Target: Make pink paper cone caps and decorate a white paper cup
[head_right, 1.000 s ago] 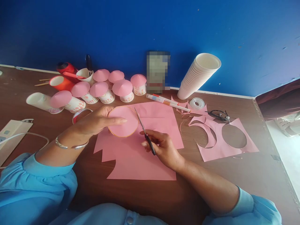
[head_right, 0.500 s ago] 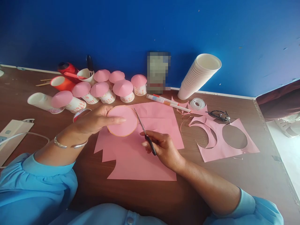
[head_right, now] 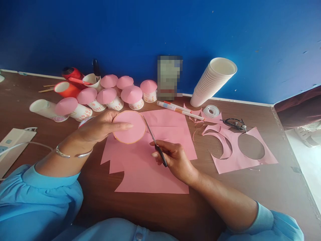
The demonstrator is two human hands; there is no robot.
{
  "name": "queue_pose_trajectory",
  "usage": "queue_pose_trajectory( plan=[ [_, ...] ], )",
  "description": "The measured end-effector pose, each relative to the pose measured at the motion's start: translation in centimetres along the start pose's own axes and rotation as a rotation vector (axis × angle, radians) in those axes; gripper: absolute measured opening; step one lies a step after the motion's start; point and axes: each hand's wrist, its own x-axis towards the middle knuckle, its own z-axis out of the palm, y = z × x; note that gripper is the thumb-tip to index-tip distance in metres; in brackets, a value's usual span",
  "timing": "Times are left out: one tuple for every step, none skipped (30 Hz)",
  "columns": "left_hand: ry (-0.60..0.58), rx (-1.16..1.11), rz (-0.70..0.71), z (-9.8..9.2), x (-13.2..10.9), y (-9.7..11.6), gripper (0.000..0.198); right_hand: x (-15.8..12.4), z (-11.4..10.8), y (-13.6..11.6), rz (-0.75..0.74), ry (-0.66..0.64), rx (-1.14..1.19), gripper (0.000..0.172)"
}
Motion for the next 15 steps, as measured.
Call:
queue_pose_trajectory(
  plan=[
    [0.007, 0.001, -0.016, -0.05, 0.00, -0.05, 0.041, 0.00, 0.01, -0.01, -0.003, 0.000, 0.004, 0.045],
    [0.013, -0.001, -0.027, -0.09, 0.00, -0.09, 0.040, 0.00, 0.01, -0.04, -0.003, -0.001, 0.008, 0.044],
    [0.017, -0.006, -0.032, -0.12, 0.00, -0.13, 0.038, 0.01, 0.02, -0.07, -0.003, -0.002, 0.011, 0.044],
    [0.021, -0.012, -0.032, -0.14, 0.01, -0.16, 0.036, 0.01, 0.03, -0.10, -0.001, -0.003, 0.014, 0.043],
    [0.021, -0.016, -0.030, -0.14, 0.02, -0.19, 0.035, 0.01, 0.04, -0.12, 0.002, -0.004, 0.016, 0.043],
    [0.020, -0.020, -0.027, -0.13, 0.04, -0.21, 0.034, 0.01, 0.05, -0.14, 0.005, -0.004, 0.018, 0.043],
    [0.019, -0.022, -0.026, -0.12, 0.06, -0.22, 0.033, 0.00, 0.06, -0.14, 0.008, -0.004, 0.019, 0.043],
    [0.016, -0.025, -0.024, -0.11, 0.07, -0.22, 0.034, 0.00, 0.08, -0.13, 0.011, -0.004, 0.019, 0.043],
    [0.013, -0.029, -0.018, -0.10, 0.08, -0.22, 0.034, -0.01, 0.09, -0.12, 0.012, -0.004, 0.020, 0.043],
    [0.007, -0.032, -0.012, -0.09, 0.08, -0.22, 0.035, -0.02, 0.11, -0.12, 0.011, -0.004, 0.021, 0.043],
    [0.003, -0.034, -0.005, -0.09, 0.08, -0.22, 0.035, -0.02, 0.13, -0.12, 0.011, -0.004, 0.023, 0.043],
    [0.002, -0.037, 0.000, -0.10, 0.07, -0.23, 0.035, -0.02, 0.15, -0.12, 0.010, -0.005, 0.027, 0.042],
    [0.002, -0.041, 0.005, -0.12, 0.06, -0.25, 0.035, -0.02, 0.16, -0.13, 0.010, -0.006, 0.031, 0.041],
    [0.002, -0.047, 0.007, -0.13, 0.06, -0.29, 0.035, -0.03, 0.16, -0.15, 0.008, -0.005, 0.037, 0.041],
    [0.005, -0.054, 0.008, -0.14, 0.05, -0.33, 0.035, -0.03, 0.17, -0.17, 0.007, -0.004, 0.043, 0.040]
  ],
)
